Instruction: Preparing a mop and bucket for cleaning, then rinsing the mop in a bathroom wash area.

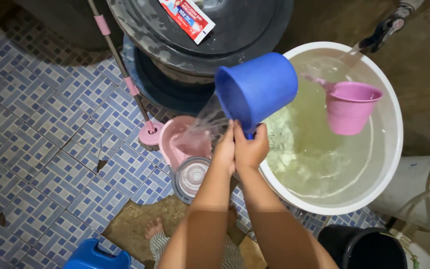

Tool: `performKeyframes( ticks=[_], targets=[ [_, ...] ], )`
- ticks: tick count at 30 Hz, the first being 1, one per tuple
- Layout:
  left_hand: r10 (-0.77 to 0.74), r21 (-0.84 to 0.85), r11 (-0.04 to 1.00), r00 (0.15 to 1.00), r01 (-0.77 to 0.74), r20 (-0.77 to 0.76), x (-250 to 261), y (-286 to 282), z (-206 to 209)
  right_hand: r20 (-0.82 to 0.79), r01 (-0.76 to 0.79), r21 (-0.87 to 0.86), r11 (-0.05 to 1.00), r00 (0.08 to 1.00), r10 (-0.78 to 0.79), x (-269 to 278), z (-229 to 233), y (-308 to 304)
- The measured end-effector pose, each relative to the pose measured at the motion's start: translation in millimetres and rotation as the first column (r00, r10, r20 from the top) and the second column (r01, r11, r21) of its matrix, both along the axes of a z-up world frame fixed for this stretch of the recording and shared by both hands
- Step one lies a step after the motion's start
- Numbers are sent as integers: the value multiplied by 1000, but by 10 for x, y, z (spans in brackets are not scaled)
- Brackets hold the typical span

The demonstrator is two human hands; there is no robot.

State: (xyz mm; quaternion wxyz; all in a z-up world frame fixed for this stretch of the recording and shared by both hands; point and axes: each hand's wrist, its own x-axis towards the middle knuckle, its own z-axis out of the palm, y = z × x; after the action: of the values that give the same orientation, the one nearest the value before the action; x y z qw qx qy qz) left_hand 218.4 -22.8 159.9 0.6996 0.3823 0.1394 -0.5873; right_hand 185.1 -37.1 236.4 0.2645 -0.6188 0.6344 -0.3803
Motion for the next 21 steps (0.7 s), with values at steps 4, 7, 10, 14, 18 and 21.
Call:
performKeyframes(
  ticks=[4, 7, 10, 14, 18, 21],
  targets=[
    [6, -9, 1000, 997, -7, -76, 11, 65, -358, 12, -31, 14, 999, 999, 31, 72, 40, 86],
    [12, -63, 998, 985, -23, -174, 81, 123, -310, 81, -131, -53, 990, 988, 135, 117, 62, 151],
    [39, -175, 982, 981, -74, -192, 113, 181, -250, -23, -146, -79, 986, 989, 145, 128, -43, 161],
    [23, -182, 982, 989, -49, -143, 66, 85, -148, 61, -108, -50, 993, 992, 111, 85, 51, 72],
    [-101, 54, 994, 993, 97, 64, -111, -169, 251, 264, 31, 64, 997, 963, -47, -183, 58, -166],
    [-282, 108, 959, 934, 263, 219, -524, -467, 31, -37, 166, 3, 986, 985, -166, -706, -551, -505]
  ],
)
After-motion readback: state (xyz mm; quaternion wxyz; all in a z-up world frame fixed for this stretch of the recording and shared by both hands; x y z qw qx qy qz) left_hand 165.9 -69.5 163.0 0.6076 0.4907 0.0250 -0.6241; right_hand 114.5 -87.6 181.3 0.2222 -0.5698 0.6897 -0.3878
